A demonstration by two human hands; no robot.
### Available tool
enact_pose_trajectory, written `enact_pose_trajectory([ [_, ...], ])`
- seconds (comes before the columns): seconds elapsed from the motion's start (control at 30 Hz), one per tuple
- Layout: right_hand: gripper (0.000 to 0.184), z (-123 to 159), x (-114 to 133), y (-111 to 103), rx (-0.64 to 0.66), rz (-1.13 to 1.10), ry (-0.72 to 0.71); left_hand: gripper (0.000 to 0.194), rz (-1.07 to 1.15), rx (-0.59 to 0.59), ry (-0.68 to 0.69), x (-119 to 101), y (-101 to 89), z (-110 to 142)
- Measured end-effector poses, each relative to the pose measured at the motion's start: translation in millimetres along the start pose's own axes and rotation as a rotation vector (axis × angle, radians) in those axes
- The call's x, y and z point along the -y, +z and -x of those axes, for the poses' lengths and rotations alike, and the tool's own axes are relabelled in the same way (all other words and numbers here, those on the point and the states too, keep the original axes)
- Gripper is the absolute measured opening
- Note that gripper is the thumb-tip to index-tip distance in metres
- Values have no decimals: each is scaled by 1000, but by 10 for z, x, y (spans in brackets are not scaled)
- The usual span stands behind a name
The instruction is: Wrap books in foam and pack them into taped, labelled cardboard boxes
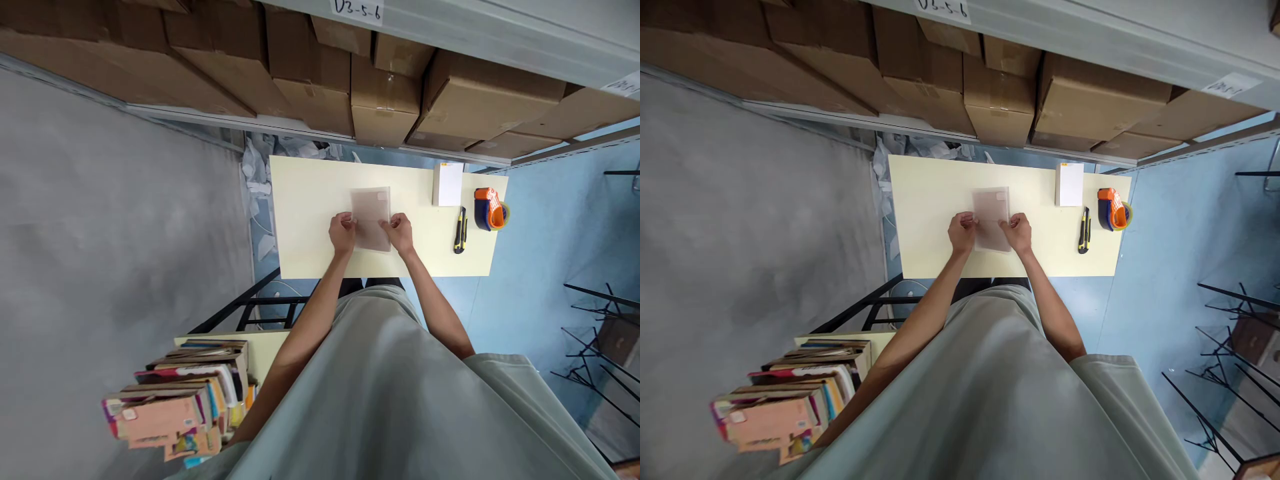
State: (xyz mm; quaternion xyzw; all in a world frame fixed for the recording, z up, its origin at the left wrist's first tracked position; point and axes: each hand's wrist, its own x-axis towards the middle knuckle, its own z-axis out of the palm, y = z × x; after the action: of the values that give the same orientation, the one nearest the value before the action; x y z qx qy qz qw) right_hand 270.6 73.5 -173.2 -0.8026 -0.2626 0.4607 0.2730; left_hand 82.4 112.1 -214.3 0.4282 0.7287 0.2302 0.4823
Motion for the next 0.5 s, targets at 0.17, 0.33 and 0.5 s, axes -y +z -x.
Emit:
enact_pose_trajectory([
  [0.17,35,284,217,-13,-99,111,-45,11,38,132,44,-84,160,83],
  [0.33,27,510,347,110,-164,222,-123,16,206,411,-31,-197,279,111],
  [0.5,30,539,408,533,-119,287,-187,21,280,504,-17,-129,-123,32],
])
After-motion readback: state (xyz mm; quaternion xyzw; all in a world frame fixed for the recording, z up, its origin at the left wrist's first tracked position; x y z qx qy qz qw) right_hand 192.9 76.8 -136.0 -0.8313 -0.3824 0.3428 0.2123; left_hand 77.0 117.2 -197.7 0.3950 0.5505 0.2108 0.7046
